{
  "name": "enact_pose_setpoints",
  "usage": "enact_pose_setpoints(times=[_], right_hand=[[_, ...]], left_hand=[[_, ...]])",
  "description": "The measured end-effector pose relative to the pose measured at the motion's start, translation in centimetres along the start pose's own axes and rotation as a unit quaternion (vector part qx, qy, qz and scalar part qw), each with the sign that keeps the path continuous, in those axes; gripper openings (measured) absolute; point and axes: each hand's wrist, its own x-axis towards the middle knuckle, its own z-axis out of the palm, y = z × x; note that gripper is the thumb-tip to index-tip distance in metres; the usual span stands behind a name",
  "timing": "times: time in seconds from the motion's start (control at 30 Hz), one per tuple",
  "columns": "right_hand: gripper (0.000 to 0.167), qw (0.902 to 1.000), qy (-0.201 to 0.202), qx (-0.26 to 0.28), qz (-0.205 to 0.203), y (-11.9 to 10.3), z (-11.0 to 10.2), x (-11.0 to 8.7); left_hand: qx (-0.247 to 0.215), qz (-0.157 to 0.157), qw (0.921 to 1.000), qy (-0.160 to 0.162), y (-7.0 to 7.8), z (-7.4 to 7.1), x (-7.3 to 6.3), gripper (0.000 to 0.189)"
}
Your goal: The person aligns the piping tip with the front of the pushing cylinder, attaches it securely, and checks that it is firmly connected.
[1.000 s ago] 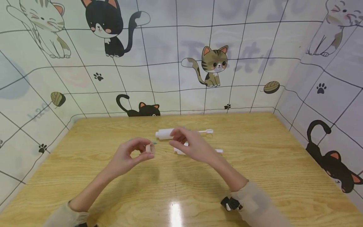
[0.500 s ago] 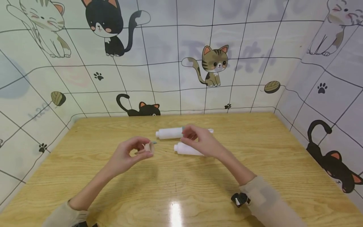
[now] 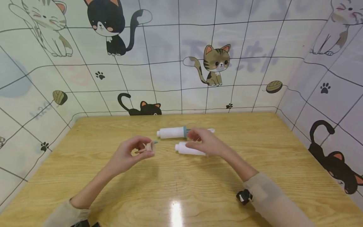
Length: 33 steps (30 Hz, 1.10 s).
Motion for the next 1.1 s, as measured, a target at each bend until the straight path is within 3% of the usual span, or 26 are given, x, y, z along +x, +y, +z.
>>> enact_pose_setpoints(times=[0.3,0.53,0.67,0.87,1.1], right_hand=[[0.044,0.9988,-0.041,-0.012,0.026,0.8,0.1,0.0],[0.033,0.9959,-0.086,-0.026,0.002,1.3,0.5,0.1],[0.035,0.9929,-0.111,-0.044,-0.009,1.4,0.6,0.1],[0.032,0.9895,-0.122,-0.072,-0.029,1.3,0.8,0.1],[0.036,0.9893,-0.130,-0.066,-0.002,0.7,0.6,0.1]], left_hand=[[-0.004,-0.016,0.9998,-0.007,0.1,0.0,0.0,0.028],[-0.007,-0.017,0.9998,-0.007,0.1,0.0,0.0,0.029],[-0.005,-0.018,0.9998,-0.008,0.1,0.0,0.0,0.029],[0.002,-0.021,0.9997,-0.009,0.1,0.0,0.0,0.029],[0.001,-0.024,0.9997,-0.008,0.2,-0.1,0.0,0.029]])
